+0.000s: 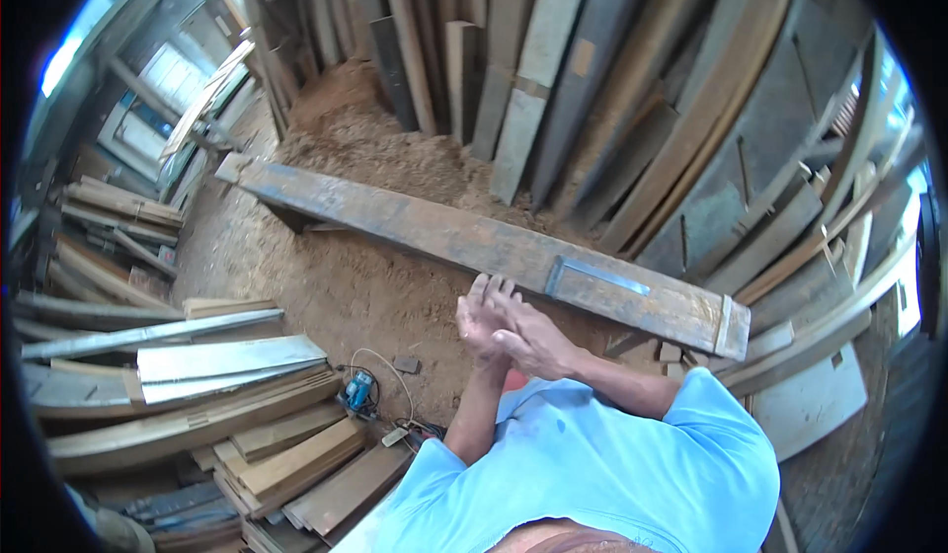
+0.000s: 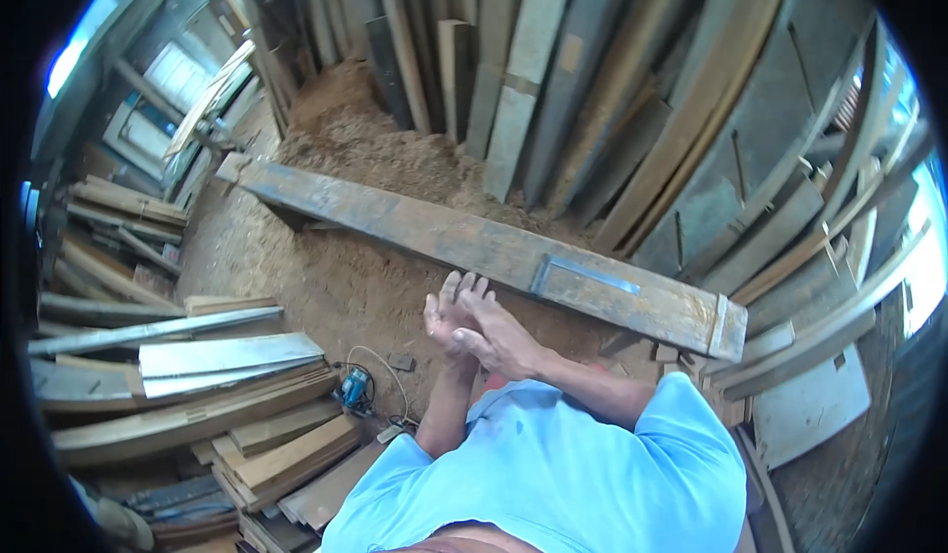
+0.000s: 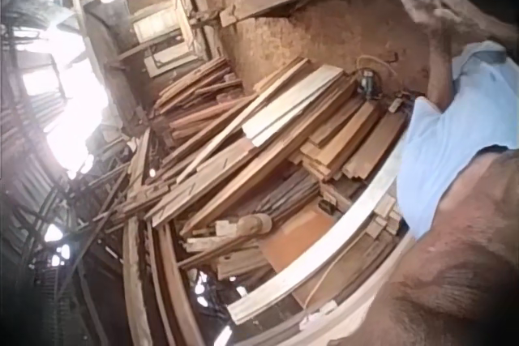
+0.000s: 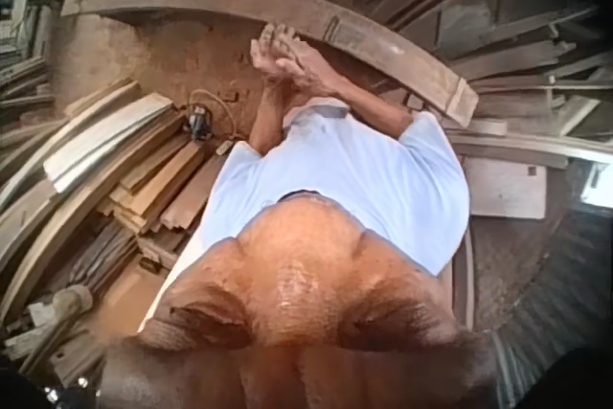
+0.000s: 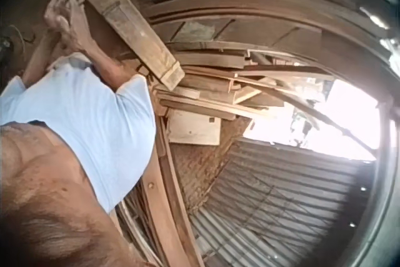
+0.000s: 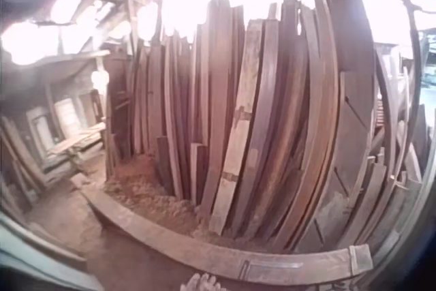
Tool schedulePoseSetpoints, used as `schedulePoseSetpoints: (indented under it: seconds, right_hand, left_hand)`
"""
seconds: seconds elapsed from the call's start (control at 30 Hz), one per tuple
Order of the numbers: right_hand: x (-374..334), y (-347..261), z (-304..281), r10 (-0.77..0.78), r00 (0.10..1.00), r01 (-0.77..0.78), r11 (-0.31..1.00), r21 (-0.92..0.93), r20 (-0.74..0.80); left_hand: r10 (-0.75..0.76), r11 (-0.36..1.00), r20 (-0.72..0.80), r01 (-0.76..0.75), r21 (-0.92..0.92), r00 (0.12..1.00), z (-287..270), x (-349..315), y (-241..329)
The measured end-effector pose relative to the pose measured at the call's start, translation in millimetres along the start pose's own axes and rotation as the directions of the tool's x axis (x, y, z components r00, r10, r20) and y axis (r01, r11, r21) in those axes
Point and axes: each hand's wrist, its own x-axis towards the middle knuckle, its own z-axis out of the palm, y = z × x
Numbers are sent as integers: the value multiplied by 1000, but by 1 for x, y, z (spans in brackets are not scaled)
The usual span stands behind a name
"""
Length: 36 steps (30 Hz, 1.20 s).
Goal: The person applies a dark adhesive strip to the edge of a curved white board, presses it down by hand, and then collects wood carvings from a container.
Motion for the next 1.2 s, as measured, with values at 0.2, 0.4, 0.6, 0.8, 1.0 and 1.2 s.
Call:
schedulePoseSetpoints:
  seconds: [0.2, 0.4, 0.6, 0.8, 1.0, 1.2]
  right_hand:
    - [61, -32, 23, -387, 883, 319, 910, -263, -267]
    - [133, -4, 119, -260, 959, 263, 965, -19, 110]
    - [181, -58, 99, -431, 881, 396, 897, -195, -195]
    - [197, -26, 201, -439, 897, 437, 858, -270, 57]
    - [249, -27, 171, -104, 942, 29, 972, 232, 319]
    - [279, -19, 174, -168, 982, 164, 985, 46, 85]
  left_hand:
    - [238, 958, -306, -275, -82, 922, -56, 9, 104]
    - [210, 954, 52, -193, -229, 976, -51, 41, 122]
    - [382, 908, -138, -399, -130, 914, -107, 44, 209]
    - [375, 914, -72, -381, -137, 924, -96, 75, 197]
    - [471, 875, -300, -484, 35, 830, -140, 71, 209]
    - [499, 838, -582, -530, 134, 642, -163, 62, 244]
